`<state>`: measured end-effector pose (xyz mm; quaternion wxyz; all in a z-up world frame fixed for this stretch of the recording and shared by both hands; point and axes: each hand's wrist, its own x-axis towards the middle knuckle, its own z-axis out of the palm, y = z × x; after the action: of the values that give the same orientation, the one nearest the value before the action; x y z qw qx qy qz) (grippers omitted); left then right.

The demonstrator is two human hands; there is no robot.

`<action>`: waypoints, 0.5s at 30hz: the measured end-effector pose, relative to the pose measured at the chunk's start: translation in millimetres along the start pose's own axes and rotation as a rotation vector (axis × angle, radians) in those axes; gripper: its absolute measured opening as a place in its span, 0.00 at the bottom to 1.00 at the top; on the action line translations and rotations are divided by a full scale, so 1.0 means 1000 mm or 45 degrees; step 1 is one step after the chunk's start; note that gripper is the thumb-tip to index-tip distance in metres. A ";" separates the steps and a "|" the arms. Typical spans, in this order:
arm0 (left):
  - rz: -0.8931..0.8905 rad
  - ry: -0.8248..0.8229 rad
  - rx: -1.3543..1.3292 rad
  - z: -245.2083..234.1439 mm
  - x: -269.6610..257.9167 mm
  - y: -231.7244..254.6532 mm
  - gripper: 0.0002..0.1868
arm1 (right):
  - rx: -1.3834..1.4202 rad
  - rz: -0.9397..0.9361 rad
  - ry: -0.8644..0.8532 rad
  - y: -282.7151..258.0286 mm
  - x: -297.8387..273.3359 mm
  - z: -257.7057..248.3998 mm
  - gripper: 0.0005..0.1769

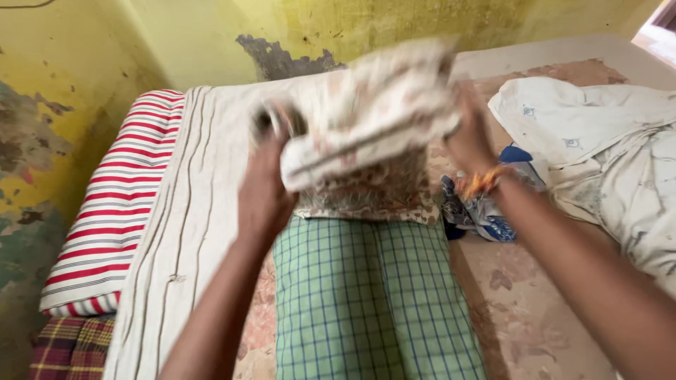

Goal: The person sits on a bed and folds a floral-patterned pillowcase around a green checkered pillow. They smooth the fabric, tuck the edges, and adjust the pillowcase to fit neatly.

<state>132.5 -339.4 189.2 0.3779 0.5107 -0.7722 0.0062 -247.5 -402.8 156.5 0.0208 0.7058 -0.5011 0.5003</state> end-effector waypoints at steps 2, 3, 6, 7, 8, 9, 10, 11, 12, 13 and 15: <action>-0.616 -0.595 0.086 0.043 -0.034 -0.016 0.35 | 0.116 0.085 -0.399 0.026 -0.055 0.038 0.21; -0.831 -0.733 -0.142 0.064 -0.052 -0.027 0.23 | 0.008 0.259 -0.545 0.040 -0.079 0.051 0.21; -0.840 -0.668 -0.118 0.114 -0.095 -0.067 0.24 | -0.330 0.788 -0.961 0.074 -0.149 0.093 0.25; -0.878 -0.626 0.023 0.127 -0.101 -0.081 0.24 | -0.364 0.827 -1.003 0.089 -0.153 0.103 0.24; -0.913 -0.582 0.164 0.138 -0.100 -0.092 0.24 | -0.398 0.865 -1.045 0.105 -0.147 0.112 0.23; -1.008 -0.622 0.010 0.145 -0.090 -0.104 0.22 | -0.435 0.905 -1.091 0.118 -0.138 0.118 0.21; -1.099 -0.661 -0.146 0.147 -0.074 -0.115 0.21 | 0.038 1.199 -0.909 0.128 -0.121 0.123 0.16; -1.183 -0.689 -0.307 0.148 -0.052 -0.117 0.22 | 0.517 1.450 -0.688 0.134 -0.091 0.128 0.11; -1.277 -0.462 -0.790 0.151 -0.026 -0.111 0.23 | 1.001 1.662 -0.434 0.133 -0.060 0.128 0.07; -1.331 -0.211 -1.268 0.148 0.007 -0.104 0.24 | 1.099 1.664 -0.267 0.129 -0.024 0.128 0.07; -1.074 0.215 -1.396 0.139 0.071 -0.079 0.24 | 1.345 1.393 0.063 0.108 0.049 0.118 0.07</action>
<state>101.1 -487.7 101.8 0.6101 0.5003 -0.3677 -0.4922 -245.3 -553.1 81.9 -0.5597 0.2613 -0.4729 0.6284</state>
